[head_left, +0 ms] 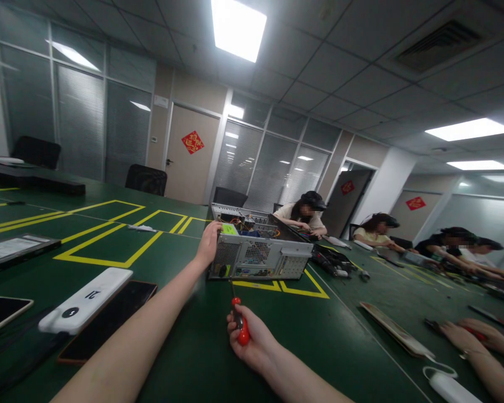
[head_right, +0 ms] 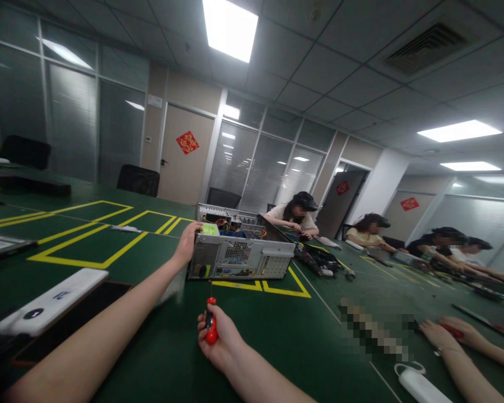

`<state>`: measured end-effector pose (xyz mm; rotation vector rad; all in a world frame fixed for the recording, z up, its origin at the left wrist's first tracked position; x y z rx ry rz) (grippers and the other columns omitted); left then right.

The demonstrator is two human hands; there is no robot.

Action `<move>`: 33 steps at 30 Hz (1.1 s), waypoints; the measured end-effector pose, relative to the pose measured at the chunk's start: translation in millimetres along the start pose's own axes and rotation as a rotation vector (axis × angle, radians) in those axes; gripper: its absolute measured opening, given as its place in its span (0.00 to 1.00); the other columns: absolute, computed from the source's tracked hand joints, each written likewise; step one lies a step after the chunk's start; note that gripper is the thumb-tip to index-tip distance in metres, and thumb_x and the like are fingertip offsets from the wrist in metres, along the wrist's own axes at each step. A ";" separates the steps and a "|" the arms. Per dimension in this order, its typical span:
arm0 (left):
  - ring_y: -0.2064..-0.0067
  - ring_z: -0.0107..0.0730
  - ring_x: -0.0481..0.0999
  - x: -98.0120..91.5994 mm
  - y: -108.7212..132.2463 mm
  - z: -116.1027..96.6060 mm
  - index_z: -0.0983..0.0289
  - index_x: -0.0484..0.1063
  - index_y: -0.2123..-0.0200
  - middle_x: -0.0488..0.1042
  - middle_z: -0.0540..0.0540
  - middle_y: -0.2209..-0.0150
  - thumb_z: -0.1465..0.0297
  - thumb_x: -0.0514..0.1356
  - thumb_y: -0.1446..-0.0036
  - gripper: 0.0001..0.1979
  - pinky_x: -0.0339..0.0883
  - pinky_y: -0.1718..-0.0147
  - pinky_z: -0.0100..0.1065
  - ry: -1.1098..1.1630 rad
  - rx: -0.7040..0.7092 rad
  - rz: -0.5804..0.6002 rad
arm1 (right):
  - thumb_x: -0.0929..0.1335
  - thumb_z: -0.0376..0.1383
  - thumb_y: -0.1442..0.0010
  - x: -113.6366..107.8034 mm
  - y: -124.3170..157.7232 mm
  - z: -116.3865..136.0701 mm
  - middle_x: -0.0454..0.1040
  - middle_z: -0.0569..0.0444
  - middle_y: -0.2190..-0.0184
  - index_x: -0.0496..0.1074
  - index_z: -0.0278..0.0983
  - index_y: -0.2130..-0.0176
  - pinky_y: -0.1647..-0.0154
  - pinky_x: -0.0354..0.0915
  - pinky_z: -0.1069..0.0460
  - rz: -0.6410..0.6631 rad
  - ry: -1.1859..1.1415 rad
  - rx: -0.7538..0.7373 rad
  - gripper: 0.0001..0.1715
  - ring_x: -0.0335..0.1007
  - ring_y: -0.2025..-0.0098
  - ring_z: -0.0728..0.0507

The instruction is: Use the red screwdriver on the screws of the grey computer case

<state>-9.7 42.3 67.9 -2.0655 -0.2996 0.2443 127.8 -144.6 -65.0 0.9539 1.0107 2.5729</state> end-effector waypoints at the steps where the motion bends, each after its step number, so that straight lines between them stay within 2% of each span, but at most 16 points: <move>1: 0.47 0.36 0.67 -0.3 -0.1 -0.2 0.62 0.67 0.65 0.72 0.58 0.55 0.61 0.37 0.36 0.22 0.57 0.42 0.43 0.004 0.002 -0.002 | 0.65 0.38 0.41 -0.2 0.0 -0.2 0.67 0.53 0.76 0.65 0.34 0.70 0.86 0.57 0.64 -0.002 0.000 0.001 0.09 0.63 0.81 0.55; 5: 0.47 0.36 0.67 -0.8 -0.2 -1.7 0.62 0.67 0.65 0.72 0.58 0.55 0.61 0.37 0.36 0.22 0.57 0.42 0.44 0.019 0.012 -0.012 | 0.64 0.39 0.39 1.4 0.3 -0.4 0.67 0.52 0.76 0.65 0.34 0.69 0.86 0.58 0.64 0.004 -0.029 0.012 0.10 0.63 0.80 0.54; 10: 0.46 0.36 0.67 -0.2 0.4 -1.3 0.62 0.67 0.64 0.72 0.58 0.55 0.60 0.36 0.36 0.22 0.56 0.42 0.43 0.006 0.012 -0.011 | 0.60 0.42 0.37 8.3 -3.1 -2.8 0.65 0.53 0.79 0.64 0.34 0.72 0.86 0.56 0.65 0.078 -0.082 0.068 0.17 0.60 0.82 0.55; 16: 0.47 0.36 0.67 -0.1 0.1 -0.8 0.61 0.67 0.64 0.71 0.58 0.55 0.60 0.37 0.36 0.22 0.56 0.41 0.43 0.019 0.004 -0.008 | 0.61 0.41 0.38 4.4 -4.0 -3.0 0.67 0.54 0.79 0.67 0.33 0.68 0.84 0.58 0.63 0.069 -0.016 0.041 0.14 0.63 0.81 0.54; 20: 0.47 0.36 0.67 -0.2 -0.2 -2.8 0.61 0.66 0.65 0.71 0.57 0.55 0.61 0.37 0.36 0.21 0.56 0.41 0.43 0.016 0.012 -0.002 | 0.62 0.41 0.38 17.1 6.6 -0.3 0.67 0.55 0.78 0.68 0.31 0.62 0.86 0.53 0.64 0.195 0.062 0.004 0.14 0.62 0.81 0.55; 22: 0.47 0.36 0.67 0.2 -0.4 -3.1 0.61 0.66 0.65 0.72 0.57 0.55 0.61 0.36 0.36 0.21 0.56 0.42 0.43 0.011 0.010 0.002 | 0.64 0.40 0.40 27.4 11.9 9.0 0.67 0.57 0.78 0.68 0.31 0.60 0.87 0.48 0.64 0.295 0.131 -0.089 0.14 0.58 0.82 0.56; 24: 0.47 0.35 0.67 0.5 -0.7 -2.8 0.61 0.66 0.65 0.72 0.57 0.56 0.61 0.36 0.36 0.22 0.57 0.42 0.43 0.005 0.007 0.003 | 0.67 0.41 0.43 34.1 15.8 27.8 0.67 0.58 0.78 0.69 0.32 0.59 0.88 0.46 0.63 0.350 0.234 -0.284 0.16 0.57 0.83 0.56; 28: 0.47 0.36 0.67 0.5 -1.1 -2.6 0.61 0.67 0.65 0.72 0.57 0.56 0.60 0.36 0.36 0.22 0.56 0.42 0.43 0.011 0.011 -0.005 | 0.71 0.46 0.50 36.1 24.7 69.9 0.67 0.59 0.77 0.68 0.34 0.65 0.87 0.51 0.60 0.315 0.488 -0.731 0.19 0.57 0.83 0.55; 30: 0.47 0.36 0.67 0.5 -1.1 -2.2 0.61 0.67 0.65 0.72 0.58 0.56 0.60 0.36 0.36 0.22 0.56 0.41 0.43 0.015 0.010 -0.006 | 0.71 0.45 0.51 33.5 25.8 81.5 0.68 0.59 0.76 0.68 0.35 0.63 0.85 0.54 0.58 0.278 0.548 -0.827 0.19 0.60 0.81 0.54; 33: 0.47 0.36 0.67 0.6 -0.8 -1.3 0.61 0.66 0.64 0.71 0.58 0.55 0.61 0.37 0.36 0.21 0.56 0.41 0.44 0.013 0.000 0.000 | 0.70 0.44 0.50 29.6 22.3 86.0 0.68 0.60 0.76 0.67 0.36 0.64 0.84 0.55 0.58 0.255 0.547 -0.830 0.17 0.60 0.81 0.54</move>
Point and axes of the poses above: each hand's wrist, its own y-axis away from the middle knuckle, its own x-axis out of the palm, z = x × y, the point moved 8 cm from there along -y, towards the middle knuckle
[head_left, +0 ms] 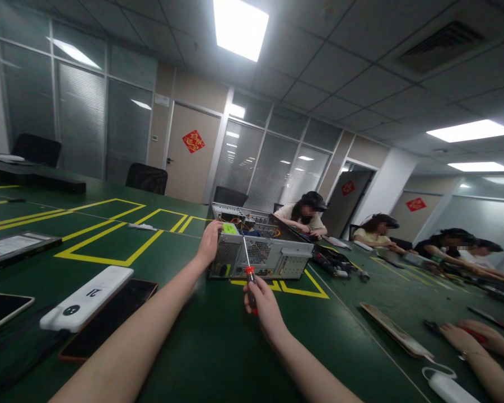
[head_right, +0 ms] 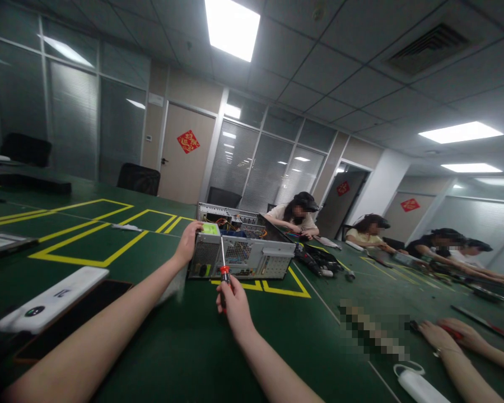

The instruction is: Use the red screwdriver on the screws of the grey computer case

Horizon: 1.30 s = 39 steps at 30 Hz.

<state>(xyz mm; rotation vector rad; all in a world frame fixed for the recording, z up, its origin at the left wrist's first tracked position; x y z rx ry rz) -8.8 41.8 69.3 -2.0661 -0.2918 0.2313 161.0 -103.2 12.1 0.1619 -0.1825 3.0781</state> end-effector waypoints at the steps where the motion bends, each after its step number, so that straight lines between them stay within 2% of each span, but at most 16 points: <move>1: 0.47 0.36 0.67 0.0 0.1 0.1 0.61 0.66 0.64 0.71 0.58 0.55 0.61 0.37 0.36 0.21 0.56 0.41 0.44 -0.001 -0.001 0.002 | 0.69 0.44 0.49 -0.2 -0.1 -2.6 0.68 0.60 0.76 0.66 0.36 0.65 0.84 0.55 0.58 -0.006 -0.023 0.020 0.17 0.60 0.81 0.54; 6: 0.47 0.35 0.67 0.0 0.5 -0.1 0.62 0.66 0.64 0.71 0.58 0.55 0.62 0.37 0.36 0.21 0.57 0.42 0.43 -0.001 0.000 0.003 | 0.68 0.44 0.49 3.0 4.7 -13.6 0.68 0.60 0.76 0.63 0.37 0.62 0.83 0.56 0.57 -0.043 -0.142 0.096 0.17 0.61 0.79 0.52; 18: 0.46 0.36 0.66 -0.4 1.3 0.9 0.62 0.67 0.64 0.71 0.58 0.54 0.62 0.37 0.36 0.21 0.56 0.42 0.44 0.000 -0.017 -0.001 | 0.67 0.44 0.48 12.6 12.5 -29.7 0.68 0.60 0.77 0.63 0.37 0.61 0.83 0.55 0.58 0.001 -0.157 0.178 0.18 0.62 0.79 0.52; 39: 0.47 0.35 0.67 -0.1 0.4 0.1 0.61 0.67 0.65 0.71 0.58 0.55 0.60 0.36 0.36 0.22 0.57 0.42 0.43 -0.009 -0.007 0.002 | 0.67 0.42 0.48 11.6 14.8 -22.9 0.68 0.60 0.77 0.63 0.37 0.61 0.83 0.55 0.58 -0.029 -0.187 0.202 0.16 0.61 0.80 0.52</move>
Point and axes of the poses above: each hand's wrist, its own y-axis away from the middle knuckle, its own x-axis out of the palm, z = x × y, the point moved 8 cm from there along -y, towards the middle knuckle
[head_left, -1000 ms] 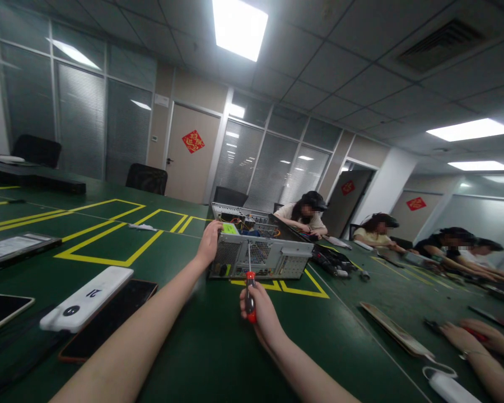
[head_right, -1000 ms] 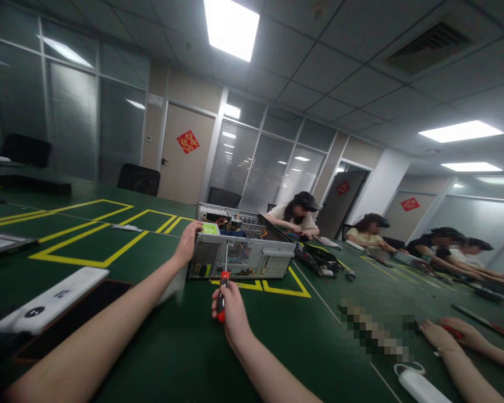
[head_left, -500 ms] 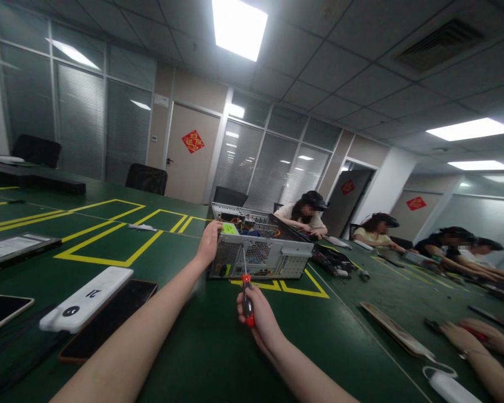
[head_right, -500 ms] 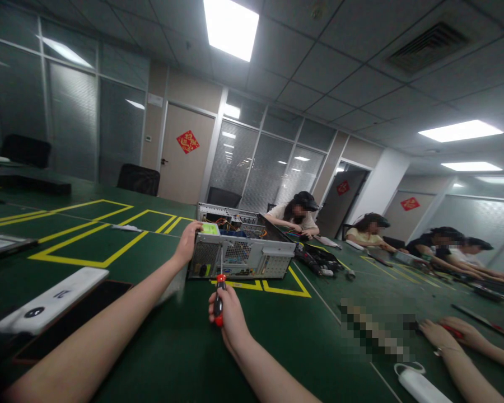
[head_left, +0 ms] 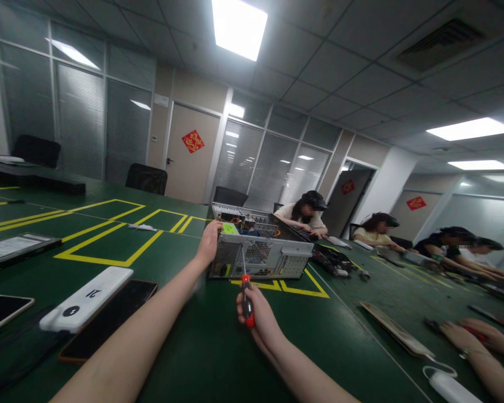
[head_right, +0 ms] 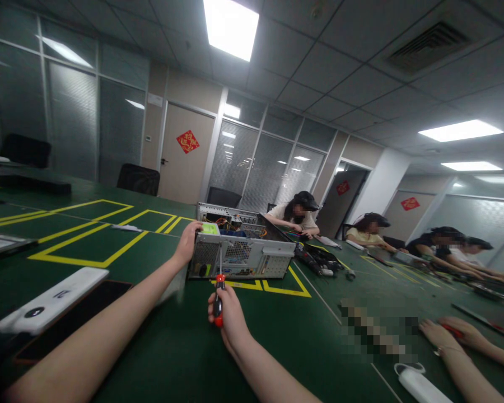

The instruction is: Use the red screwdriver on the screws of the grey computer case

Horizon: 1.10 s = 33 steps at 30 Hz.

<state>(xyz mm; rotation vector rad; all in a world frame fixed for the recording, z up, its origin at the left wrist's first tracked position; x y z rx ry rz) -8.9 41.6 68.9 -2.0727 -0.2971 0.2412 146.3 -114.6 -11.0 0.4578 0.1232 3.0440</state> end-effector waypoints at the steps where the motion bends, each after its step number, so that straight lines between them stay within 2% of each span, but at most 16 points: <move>1: 0.47 0.35 0.67 0.0 -0.1 0.2 0.61 0.67 0.64 0.71 0.58 0.55 0.60 0.36 0.36 0.22 0.57 0.42 0.43 -0.001 -0.001 0.001 | 0.67 0.42 0.48 0.8 0.5 -0.2 0.68 0.60 0.77 0.63 0.37 0.61 0.82 0.56 0.58 0.008 -0.002 0.007 0.16 0.62 0.79 0.52; 11: 0.47 0.36 0.67 -0.8 -0.1 -0.3 0.61 0.67 0.65 0.71 0.57 0.55 0.61 0.36 0.36 0.22 0.56 0.42 0.43 -0.006 0.006 0.001 | 0.66 0.41 0.45 0.7 0.2 -1.2 0.69 0.60 0.76 0.63 0.36 0.57 0.82 0.56 0.58 0.030 -0.020 0.018 0.17 0.62 0.79 0.52; 21: 0.47 0.36 0.67 -0.5 0.1 -0.6 0.61 0.67 0.64 0.71 0.58 0.55 0.61 0.36 0.36 0.22 0.56 0.42 0.43 -0.002 0.006 -0.001 | 0.67 0.41 0.47 3.8 6.0 2.2 0.68 0.60 0.76 0.63 0.36 0.59 0.82 0.56 0.58 0.021 -0.015 0.024 0.16 0.62 0.78 0.52; 29: 0.47 0.36 0.67 -0.5 -0.1 -1.2 0.62 0.66 0.65 0.71 0.58 0.56 0.61 0.36 0.36 0.22 0.56 0.42 0.43 0.011 0.015 0.004 | 0.68 0.42 0.50 -3.5 -6.3 -4.4 0.69 0.60 0.78 0.63 0.37 0.62 0.84 0.53 0.58 -0.005 -0.041 -0.006 0.17 0.61 0.80 0.52; 33: 0.47 0.35 0.67 -0.7 -0.2 -2.0 0.62 0.66 0.65 0.71 0.58 0.55 0.61 0.36 0.36 0.22 0.56 0.42 0.43 -0.003 0.020 0.000 | 0.68 0.42 0.49 -2.4 -3.4 -1.8 0.68 0.60 0.77 0.63 0.37 0.61 0.83 0.54 0.58 -0.003 -0.036 0.004 0.17 0.61 0.80 0.52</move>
Point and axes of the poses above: each hand's wrist, its own y-axis away from the middle knuckle, its own x-axis out of the palm, z = x × y, the point moved 8 cm from there along -y, towards the middle knuckle
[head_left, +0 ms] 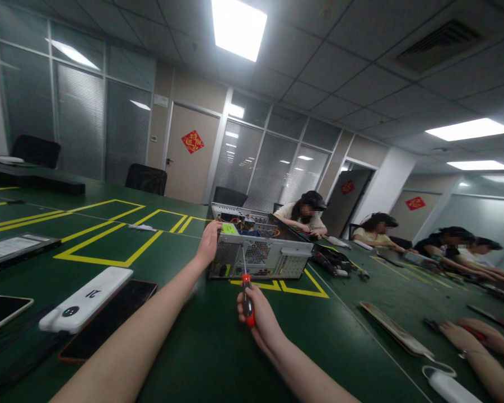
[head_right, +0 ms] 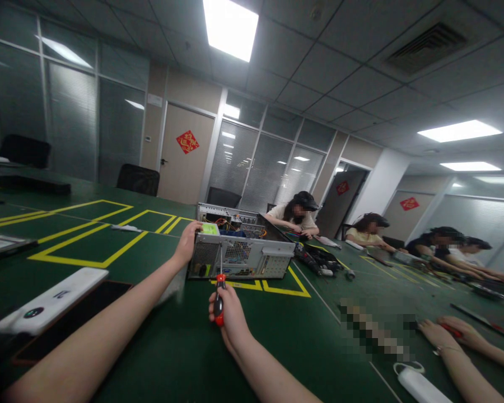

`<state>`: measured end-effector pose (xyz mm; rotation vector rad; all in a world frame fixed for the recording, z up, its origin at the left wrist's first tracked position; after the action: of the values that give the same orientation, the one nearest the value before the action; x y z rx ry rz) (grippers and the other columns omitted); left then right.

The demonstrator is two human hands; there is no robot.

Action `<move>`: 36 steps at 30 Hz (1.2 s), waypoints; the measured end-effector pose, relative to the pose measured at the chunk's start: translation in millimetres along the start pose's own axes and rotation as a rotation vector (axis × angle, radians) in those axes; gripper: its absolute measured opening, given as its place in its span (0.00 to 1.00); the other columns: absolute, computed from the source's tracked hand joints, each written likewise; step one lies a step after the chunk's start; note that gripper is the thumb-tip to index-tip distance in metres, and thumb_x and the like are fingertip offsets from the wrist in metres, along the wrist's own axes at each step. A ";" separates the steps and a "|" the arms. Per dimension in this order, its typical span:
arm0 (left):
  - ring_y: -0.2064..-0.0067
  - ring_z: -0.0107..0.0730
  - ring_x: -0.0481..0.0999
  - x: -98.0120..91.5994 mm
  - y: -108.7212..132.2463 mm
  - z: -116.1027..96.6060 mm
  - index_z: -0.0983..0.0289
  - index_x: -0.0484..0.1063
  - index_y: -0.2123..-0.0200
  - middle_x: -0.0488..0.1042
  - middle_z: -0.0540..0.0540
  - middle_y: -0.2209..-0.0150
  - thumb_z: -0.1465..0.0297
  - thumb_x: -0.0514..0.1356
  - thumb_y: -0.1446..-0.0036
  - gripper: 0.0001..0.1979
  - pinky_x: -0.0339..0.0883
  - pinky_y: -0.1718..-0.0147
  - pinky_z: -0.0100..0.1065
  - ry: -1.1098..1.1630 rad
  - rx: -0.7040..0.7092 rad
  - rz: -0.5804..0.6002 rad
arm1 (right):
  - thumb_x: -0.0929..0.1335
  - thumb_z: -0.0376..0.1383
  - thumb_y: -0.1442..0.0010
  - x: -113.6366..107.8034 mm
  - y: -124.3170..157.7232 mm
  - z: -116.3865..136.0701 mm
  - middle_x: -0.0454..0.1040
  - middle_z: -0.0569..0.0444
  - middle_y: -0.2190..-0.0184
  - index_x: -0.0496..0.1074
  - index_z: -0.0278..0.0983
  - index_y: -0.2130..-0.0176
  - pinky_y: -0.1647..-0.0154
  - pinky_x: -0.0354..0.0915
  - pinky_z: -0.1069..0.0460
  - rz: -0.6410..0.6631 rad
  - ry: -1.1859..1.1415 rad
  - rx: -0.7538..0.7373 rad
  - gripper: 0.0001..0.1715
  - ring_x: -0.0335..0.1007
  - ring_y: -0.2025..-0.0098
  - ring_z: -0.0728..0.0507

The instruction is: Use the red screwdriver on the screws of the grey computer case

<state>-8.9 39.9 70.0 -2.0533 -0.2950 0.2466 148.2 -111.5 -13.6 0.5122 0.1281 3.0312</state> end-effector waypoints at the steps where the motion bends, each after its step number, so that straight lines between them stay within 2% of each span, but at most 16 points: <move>1: 0.47 0.35 0.67 0.1 0.1 0.0 0.62 0.66 0.64 0.71 0.58 0.55 0.62 0.36 0.36 0.21 0.57 0.42 0.43 -0.004 0.002 0.001 | 0.68 0.41 0.49 0.6 1.8 1.0 0.68 0.60 0.77 0.63 0.37 0.60 0.83 0.55 0.58 0.000 0.004 0.007 0.17 0.61 0.79 0.52; 12: 0.47 0.36 0.67 0.3 0.8 2.8 0.62 0.67 0.64 0.71 0.58 0.54 0.62 0.36 0.36 0.21 0.57 0.42 0.43 -0.002 -0.005 -0.003 | 0.64 0.38 0.44 3.9 3.7 0.8 0.68 0.60 0.77 0.62 0.37 0.58 0.82 0.55 0.58 0.006 0.022 0.016 0.14 0.61 0.79 0.52; 20: 0.47 0.36 0.67 0.7 0.5 1.9 0.62 0.67 0.64 0.71 0.58 0.55 0.63 0.37 0.36 0.21 0.57 0.42 0.43 -0.005 -0.001 0.008 | 0.63 0.38 0.42 0.3 2.9 -5.2 0.69 0.59 0.77 0.62 0.36 0.57 0.82 0.54 0.59 0.000 -0.036 0.096 0.13 0.62 0.79 0.53; 29: 0.46 0.36 0.66 1.2 1.0 3.7 0.62 0.66 0.64 0.71 0.58 0.54 0.62 0.37 0.36 0.20 0.56 0.42 0.43 0.007 -0.013 -0.001 | 0.65 0.39 0.45 7.0 10.4 -0.2 0.68 0.60 0.77 0.62 0.37 0.59 0.82 0.54 0.58 0.004 -0.029 0.052 0.13 0.61 0.79 0.52; 36: 0.46 0.36 0.66 0.2 1.2 2.2 0.61 0.66 0.64 0.71 0.58 0.54 0.62 0.37 0.36 0.20 0.56 0.42 0.43 0.003 -0.010 -0.007 | 0.65 0.39 0.46 1.4 4.5 -2.8 0.68 0.60 0.78 0.62 0.37 0.59 0.83 0.53 0.59 -0.015 -0.058 0.076 0.14 0.61 0.80 0.53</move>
<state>-9.3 41.2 67.9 -2.0615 -0.3022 0.2380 145.7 -116.1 -15.4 0.6019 0.2440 3.0028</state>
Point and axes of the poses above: each hand's wrist, its own y-axis away from the middle knuckle, its own x-axis out of the palm, z = x × y, the point moved 8 cm from there along -y, towards the middle knuckle
